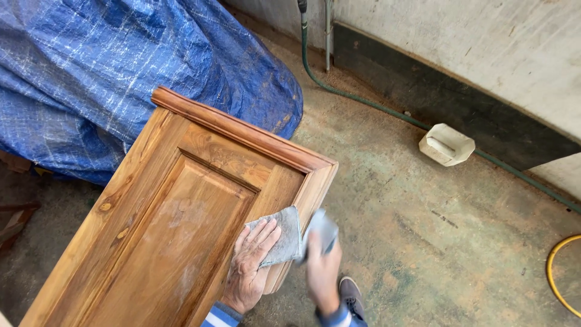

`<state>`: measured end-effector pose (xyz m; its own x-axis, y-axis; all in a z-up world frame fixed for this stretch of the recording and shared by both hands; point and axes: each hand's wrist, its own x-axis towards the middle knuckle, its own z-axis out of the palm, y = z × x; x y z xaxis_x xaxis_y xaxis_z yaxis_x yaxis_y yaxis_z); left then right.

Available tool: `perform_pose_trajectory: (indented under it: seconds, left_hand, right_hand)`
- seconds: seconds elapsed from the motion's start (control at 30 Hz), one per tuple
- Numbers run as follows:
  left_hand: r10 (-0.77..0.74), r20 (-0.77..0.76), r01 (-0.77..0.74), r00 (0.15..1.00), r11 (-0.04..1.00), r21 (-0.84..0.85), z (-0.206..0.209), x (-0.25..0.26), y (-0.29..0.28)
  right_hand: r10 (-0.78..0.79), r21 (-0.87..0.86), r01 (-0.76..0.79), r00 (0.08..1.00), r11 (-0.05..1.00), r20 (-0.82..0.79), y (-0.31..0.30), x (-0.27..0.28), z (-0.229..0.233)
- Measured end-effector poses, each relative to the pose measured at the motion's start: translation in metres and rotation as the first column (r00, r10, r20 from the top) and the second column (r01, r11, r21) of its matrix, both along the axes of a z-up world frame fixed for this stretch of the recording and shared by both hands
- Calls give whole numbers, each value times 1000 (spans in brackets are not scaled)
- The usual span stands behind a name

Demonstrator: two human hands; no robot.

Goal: Sanding a large wooden panel with sandpaper by hand.

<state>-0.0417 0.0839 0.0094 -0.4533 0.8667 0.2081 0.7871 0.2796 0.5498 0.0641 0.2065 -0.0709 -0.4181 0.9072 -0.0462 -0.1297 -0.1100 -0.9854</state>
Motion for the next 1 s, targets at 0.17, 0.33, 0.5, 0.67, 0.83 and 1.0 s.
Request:
perform_pose_trajectory:
  seconds: [0.17, 0.33, 0.5, 0.67, 0.83, 1.0]
  left_hand:
    - [5, -15, -5, 1000, 1000, -1, -4, -2, 1]
    - [35, 3, -35, 999, 998, -54, -11, -2, -1]
    - [22, -18, -21, 1000, 1000, 14, -10, -2, 0]
    - [34, -9, -34, 999, 999, 6, -10, -1, 0]
    - [38, -9, -38, 999, 999, 26, -10, -3, 1]
    - [18, 19, -20, 1000, 993, 116, -13, -4, -2]
  right_hand:
    - [19, 8, -19, 1000, 1000, 19, 1, 0, -13]
    - [-44, -78, 37, 995, 996, -90, 109, -46, 11]
    - [-54, 151, 39, 994, 988, 93, 59, -23, 34]
    - [-119, 166, 76, 956, 983, 268, 91, -42, 55]
    - [-196, 296, 97, 925, 950, 327, 55, -24, 62]
    - [-71, 322, -33, 950, 946, 305, 6, 0, 60]
